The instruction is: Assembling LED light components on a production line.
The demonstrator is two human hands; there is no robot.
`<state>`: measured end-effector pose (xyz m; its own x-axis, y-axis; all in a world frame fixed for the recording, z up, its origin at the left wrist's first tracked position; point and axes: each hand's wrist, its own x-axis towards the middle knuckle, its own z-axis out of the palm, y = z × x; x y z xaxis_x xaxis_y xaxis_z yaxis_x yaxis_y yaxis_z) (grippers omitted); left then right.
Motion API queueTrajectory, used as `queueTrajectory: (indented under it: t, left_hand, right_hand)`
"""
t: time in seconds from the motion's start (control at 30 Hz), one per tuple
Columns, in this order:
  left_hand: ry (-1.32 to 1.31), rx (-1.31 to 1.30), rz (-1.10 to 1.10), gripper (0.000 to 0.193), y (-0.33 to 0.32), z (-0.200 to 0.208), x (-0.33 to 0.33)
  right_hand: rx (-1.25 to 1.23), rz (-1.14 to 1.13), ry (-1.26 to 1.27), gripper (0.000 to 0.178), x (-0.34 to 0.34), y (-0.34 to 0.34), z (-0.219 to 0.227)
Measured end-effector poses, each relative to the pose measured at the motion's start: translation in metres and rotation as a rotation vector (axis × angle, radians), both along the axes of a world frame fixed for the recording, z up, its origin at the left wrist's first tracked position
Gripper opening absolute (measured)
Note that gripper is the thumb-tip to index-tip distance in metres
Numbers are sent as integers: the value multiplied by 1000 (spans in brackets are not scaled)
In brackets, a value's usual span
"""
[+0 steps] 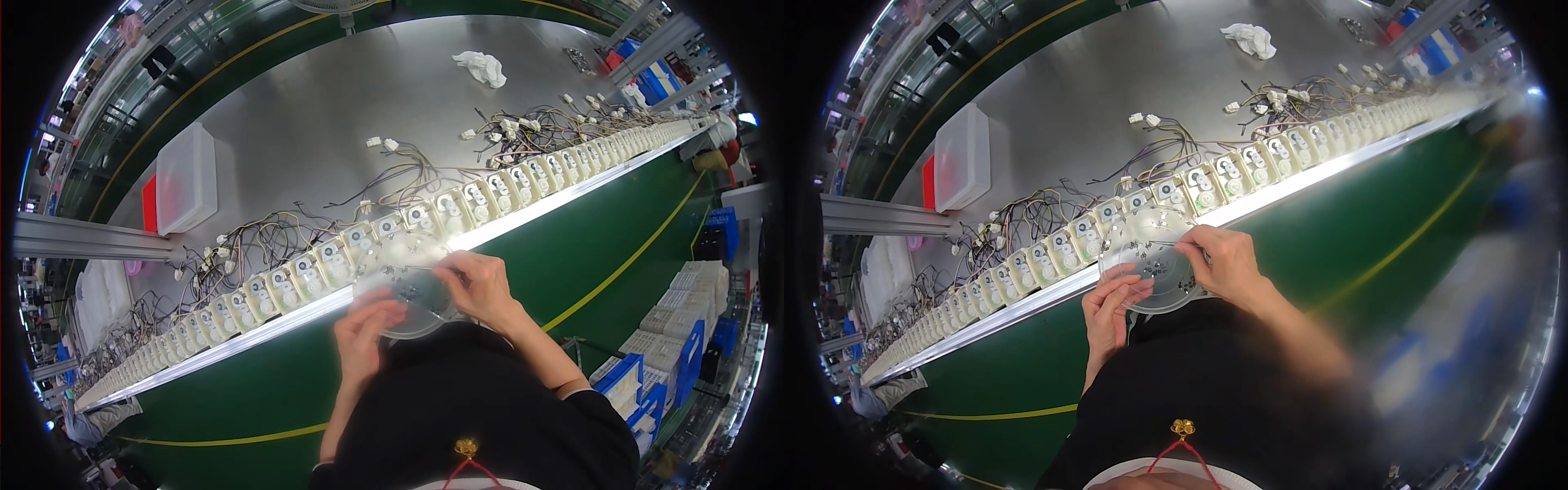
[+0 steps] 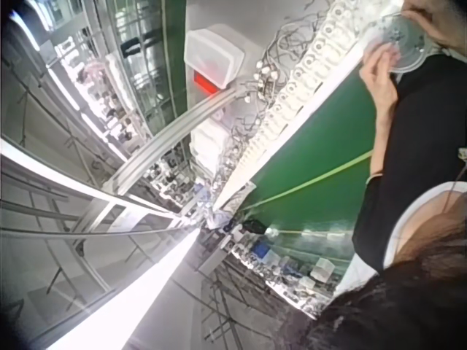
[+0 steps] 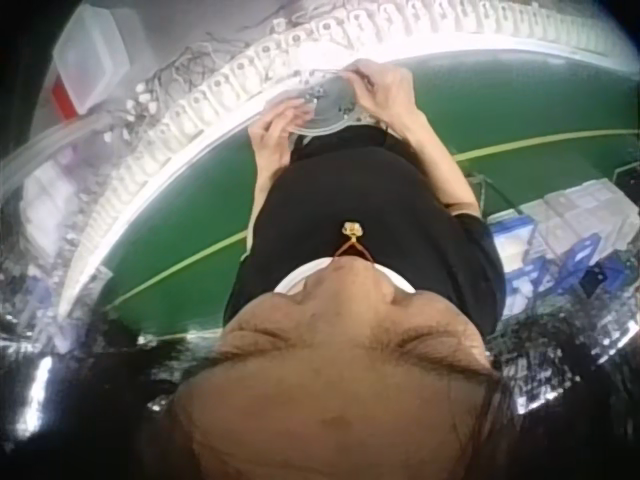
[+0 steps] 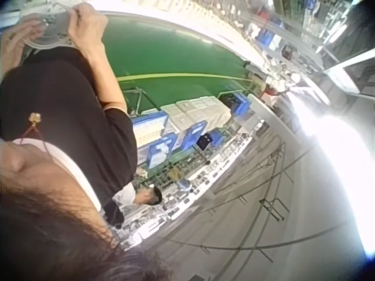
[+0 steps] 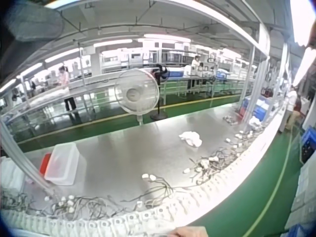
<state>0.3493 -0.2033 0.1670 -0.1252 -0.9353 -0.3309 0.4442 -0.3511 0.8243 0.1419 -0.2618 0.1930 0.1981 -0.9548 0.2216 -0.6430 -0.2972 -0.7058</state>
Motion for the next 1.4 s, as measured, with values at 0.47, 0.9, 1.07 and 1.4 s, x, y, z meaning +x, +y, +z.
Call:
queueTrajectory:
  t: [0.47,0.9,1.07,1.4]
  left_hand:
    - [-6,13,59,20,1,-1,3]
    - [13,34,129,21,9,-5,10]
    - [9,31,132,21,8,-4,10]
    - [16,43,131,20,8,-5,10]
  right_hand:
    - [25,-292,-62,13,-21,-19,-9]
    - [-182,-328,149,12,-32,-44,-43]
    - [-197,-326,206,11,-33,-44,-42]
    - [-218,-314,230,9,-33,-43,-43]
